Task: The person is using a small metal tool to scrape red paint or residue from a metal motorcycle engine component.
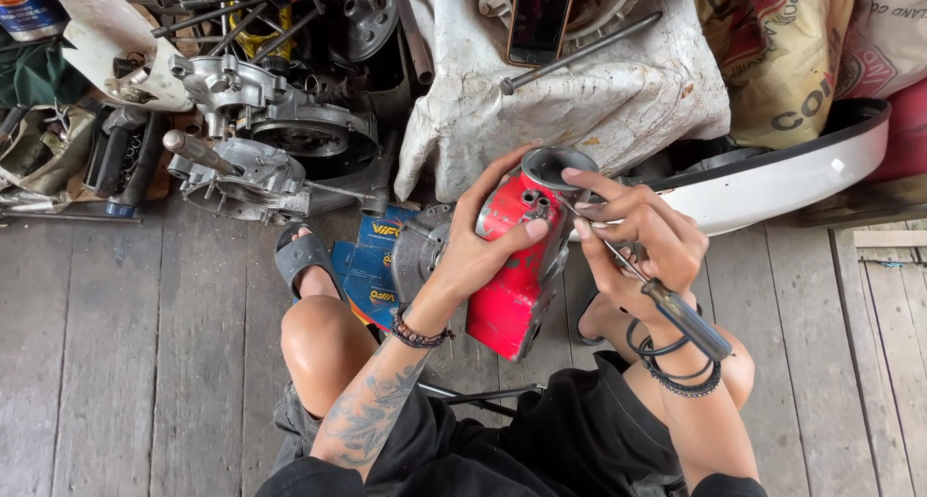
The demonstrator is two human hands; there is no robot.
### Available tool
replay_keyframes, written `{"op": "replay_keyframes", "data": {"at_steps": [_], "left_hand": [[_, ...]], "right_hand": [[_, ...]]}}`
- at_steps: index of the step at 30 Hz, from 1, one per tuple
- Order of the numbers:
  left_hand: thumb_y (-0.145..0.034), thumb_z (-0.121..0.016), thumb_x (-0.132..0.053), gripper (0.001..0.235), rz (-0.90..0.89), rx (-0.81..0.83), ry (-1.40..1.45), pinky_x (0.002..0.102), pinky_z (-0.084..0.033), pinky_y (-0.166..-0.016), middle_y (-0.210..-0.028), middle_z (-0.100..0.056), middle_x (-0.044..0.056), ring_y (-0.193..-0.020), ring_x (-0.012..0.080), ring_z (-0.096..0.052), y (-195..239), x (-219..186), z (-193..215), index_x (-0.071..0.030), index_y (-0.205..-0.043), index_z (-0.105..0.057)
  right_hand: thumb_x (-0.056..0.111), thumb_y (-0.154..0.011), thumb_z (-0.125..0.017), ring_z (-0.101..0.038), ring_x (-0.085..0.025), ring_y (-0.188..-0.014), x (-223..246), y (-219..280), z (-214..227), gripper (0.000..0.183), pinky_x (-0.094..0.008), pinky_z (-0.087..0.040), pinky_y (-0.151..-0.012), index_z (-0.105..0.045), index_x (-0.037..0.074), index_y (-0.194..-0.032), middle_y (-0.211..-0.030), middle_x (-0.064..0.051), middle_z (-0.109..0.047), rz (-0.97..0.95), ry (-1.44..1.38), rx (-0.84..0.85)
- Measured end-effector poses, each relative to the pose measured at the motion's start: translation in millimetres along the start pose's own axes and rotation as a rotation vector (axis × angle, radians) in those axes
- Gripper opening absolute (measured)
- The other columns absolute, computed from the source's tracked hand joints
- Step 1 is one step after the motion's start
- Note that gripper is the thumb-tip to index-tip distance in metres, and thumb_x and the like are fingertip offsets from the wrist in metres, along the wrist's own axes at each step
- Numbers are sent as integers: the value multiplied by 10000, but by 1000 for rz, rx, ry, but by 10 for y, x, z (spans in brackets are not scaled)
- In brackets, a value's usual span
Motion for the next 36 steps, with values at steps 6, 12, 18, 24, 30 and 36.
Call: {"op": "replay_keyframes", "data": {"at_steps": [6, 12, 18, 24, 30, 36], "left_hand": [[-753, -834, -415, 731, -33, -35, -72, 364, -520, -939, -1060, -713, 80, -1013, 141, -615, 12, 42, 28, -212, -1409, -583], [-754, -835, -374, 721, -50, -54, -132, 381, -523, -936, -1049, -712, 99, -1000, 161, -624, 5, 97, 7, -207, -1408, -580], [-746, -849, -391, 739, -50, -49, -126, 414, -516, -972, -1140, -710, 133, -1062, 217, -652, -10, 102, 19, -206, -1409, -579], [-760, -839, -398, 714, -33, -73, -115, 413, -518, -977, -1156, -709, 123, -1093, 205, -641, -12, 162, 58, -210, -1401, -586], [-756, -837, -398, 713, -4, -76, -134, 430, -486, -1028, -1205, -697, 136, -1150, 245, -644, -29, 254, 98, -222, -1399, -586], [-776, -810, -436, 711, -4, -48, -153, 465, -445, -1073, -1285, -665, 145, -1218, 265, -605, -36, 213, 62, -201, -1405, -575]], "right_hand": [[-123, -890, -765, -740, -502, -792, -31, 15, -4, 250, -580, -625, -726, -568, -71, -747, -759, -226, -654, -82, -33, 25], [-122, -876, -772, -740, -551, -863, -43, -34, 3, 266, -597, -620, -693, -571, -54, -716, -742, -220, -660, -180, -7, 106], [-139, -909, -742, -738, -493, -782, -68, -1, -59, 254, -594, -644, -752, -558, -80, -744, -745, -224, -638, -155, -98, -34], [-158, -920, -732, -738, -485, -785, -51, -14, -148, 239, -596, -644, -721, -568, -78, -765, -779, -234, -644, -103, -42, -63], [-151, -874, -779, -742, -494, -788, -170, 22, -124, 271, -581, -633, -718, -567, -61, -730, -748, -217, -657, -161, -67, 27], [-160, -906, -741, -755, -510, -888, -77, 56, -178, 232, -577, -619, -742, -582, -60, -769, -790, -225, -662, -134, -19, -66]]}}
Point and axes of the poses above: each hand's wrist, its own y-axis away from the middle knuckle, its own z-axis out of the back of the hand, x = y × z, the point moved 4 cm from there along -y, towards the middle knuckle
